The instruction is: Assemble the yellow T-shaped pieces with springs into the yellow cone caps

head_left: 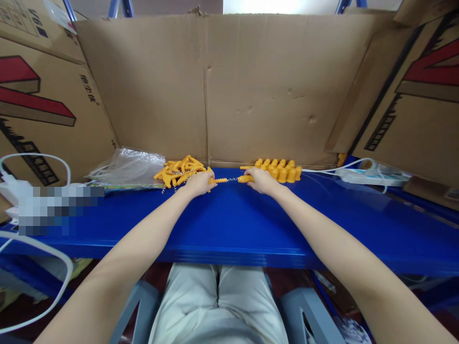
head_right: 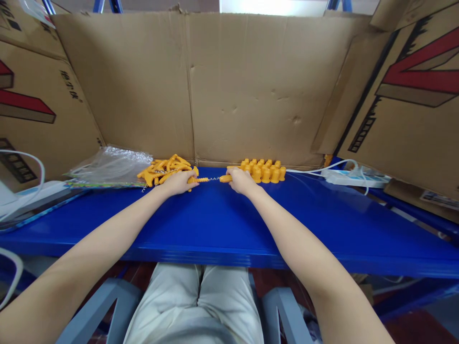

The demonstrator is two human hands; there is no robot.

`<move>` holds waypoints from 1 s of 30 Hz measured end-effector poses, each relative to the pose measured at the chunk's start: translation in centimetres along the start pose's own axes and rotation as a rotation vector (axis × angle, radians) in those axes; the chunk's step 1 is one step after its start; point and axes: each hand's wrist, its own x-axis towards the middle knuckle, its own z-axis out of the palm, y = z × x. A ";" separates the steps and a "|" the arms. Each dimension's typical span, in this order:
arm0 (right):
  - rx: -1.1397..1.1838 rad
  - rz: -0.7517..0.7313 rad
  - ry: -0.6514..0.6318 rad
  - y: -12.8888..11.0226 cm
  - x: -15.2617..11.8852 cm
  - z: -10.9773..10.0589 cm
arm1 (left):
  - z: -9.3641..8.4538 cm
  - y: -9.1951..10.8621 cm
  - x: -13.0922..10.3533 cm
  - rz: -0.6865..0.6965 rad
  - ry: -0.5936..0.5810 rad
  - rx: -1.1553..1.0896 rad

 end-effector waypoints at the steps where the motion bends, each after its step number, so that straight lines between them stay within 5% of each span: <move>1: -0.004 -0.005 -0.007 0.1 0.0 0.1 | -0.1 0.0 0.0 -0.005 -0.025 0.008; 15: 0.087 -0.009 0.034 1.3 0.8 1.1 | -0.3 0.2 -0.1 -0.034 -0.087 0.029; 24: 0.208 -0.282 0.107 1.2 0.9 2.6 | 0.9 0.3 0.0 0.178 0.164 -0.102; 30: 0.389 -0.278 0.086 1.3 1.2 3.3 | 0.4 0.2 0.0 0.085 0.159 -0.139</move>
